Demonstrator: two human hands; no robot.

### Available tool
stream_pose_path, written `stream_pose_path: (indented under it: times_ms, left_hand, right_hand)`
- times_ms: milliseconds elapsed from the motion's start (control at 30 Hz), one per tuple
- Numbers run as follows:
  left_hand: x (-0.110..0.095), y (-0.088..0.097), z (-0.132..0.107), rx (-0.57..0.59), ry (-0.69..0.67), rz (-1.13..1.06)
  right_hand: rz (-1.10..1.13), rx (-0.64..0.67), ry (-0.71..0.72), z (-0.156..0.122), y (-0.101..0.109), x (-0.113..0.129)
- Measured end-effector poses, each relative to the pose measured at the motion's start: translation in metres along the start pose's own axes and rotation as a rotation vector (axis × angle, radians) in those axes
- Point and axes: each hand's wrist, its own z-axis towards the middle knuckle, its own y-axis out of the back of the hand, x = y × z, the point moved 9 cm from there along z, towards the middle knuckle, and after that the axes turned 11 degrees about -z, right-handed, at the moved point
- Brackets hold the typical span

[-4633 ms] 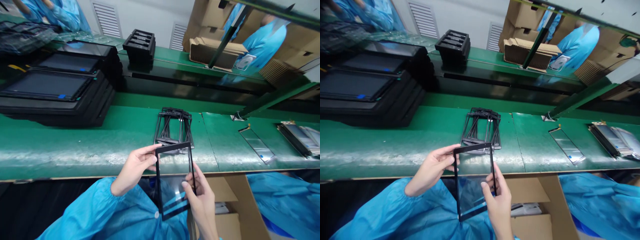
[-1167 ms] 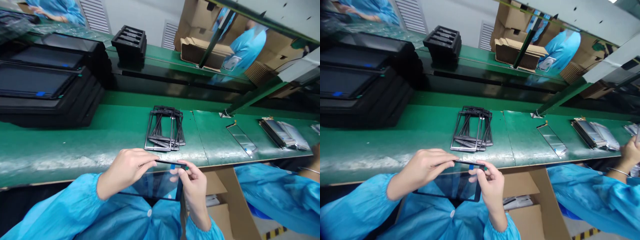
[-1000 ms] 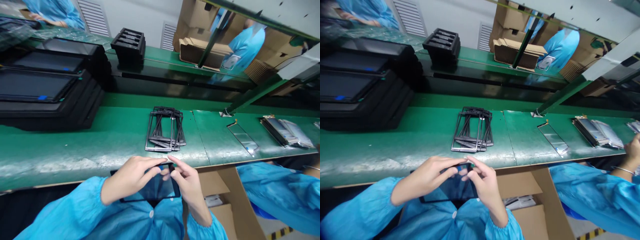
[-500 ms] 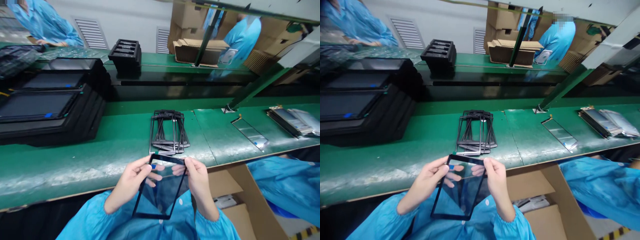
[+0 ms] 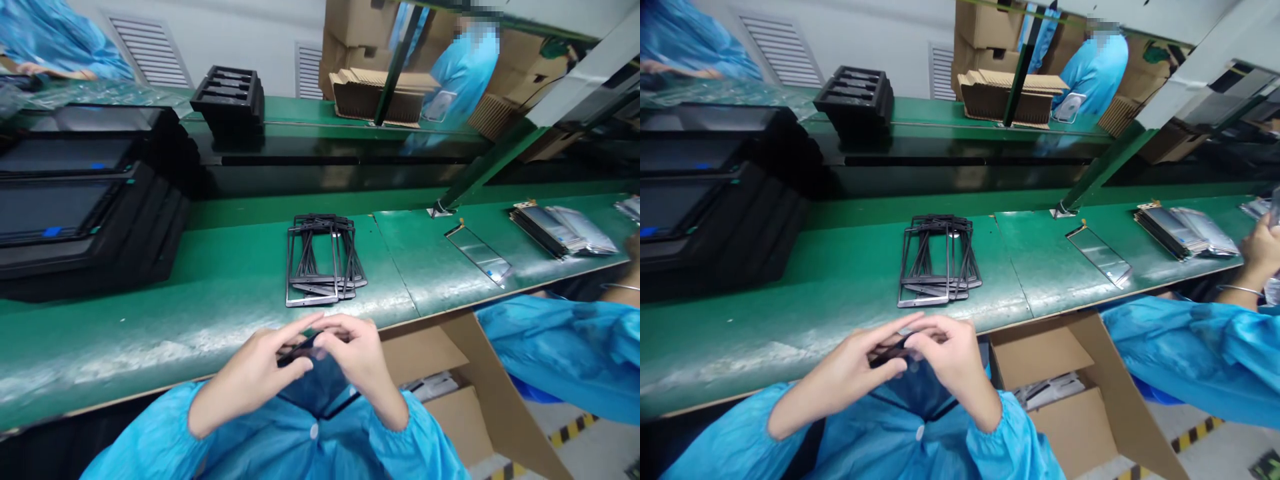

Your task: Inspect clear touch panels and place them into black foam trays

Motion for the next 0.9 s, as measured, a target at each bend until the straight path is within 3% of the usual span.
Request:
stream_pose_path:
  times_ms: [67,133,200,333,433,567,700,800,900]
  left_hand:
    - [0.006,0.002,-0.001,-0.036,0.046,-0.079]
    - [0.015,0.014,-0.005,-0.167,0.071,-0.225]
    - [0.022,0.029,-0.010,-0.304,0.057,-0.359]
    - [0.027,0.046,-0.016,-0.456,-0.007,-0.459]
    - [0.029,0.050,-0.020,-0.509,-0.036,-0.466]
    - [0.025,0.051,-0.025,-0.488,-0.055,-0.321]
    - [-0.021,0.055,-0.025,-0.507,-0.306,0.282]
    - [-0.045,0.026,-0.013,-0.284,-0.460,0.643]
    - [-0.045,0.001,0.000,-0.084,-0.450,0.663]
  right_hand:
    - [0.011,-0.138,0.038,0.000,0.024,0.000]
    - [-0.054,-0.282,0.062,-0.002,0.056,-0.004]
    - [-0.055,-0.287,0.016,-0.003,0.075,-0.018]
    - [0.156,-0.145,-0.139,-0.009,0.071,-0.052]
    - [0.208,-0.217,-0.146,-0.015,0.067,-0.055]
    - [0.204,-0.256,-0.167,-0.020,0.065,-0.048]
    - [0.123,-0.224,-0.178,-0.021,0.065,-0.038]
    - [0.091,-0.206,-0.186,-0.026,0.057,-0.032]
    - [0.125,-0.276,-0.224,-0.034,0.050,-0.036]
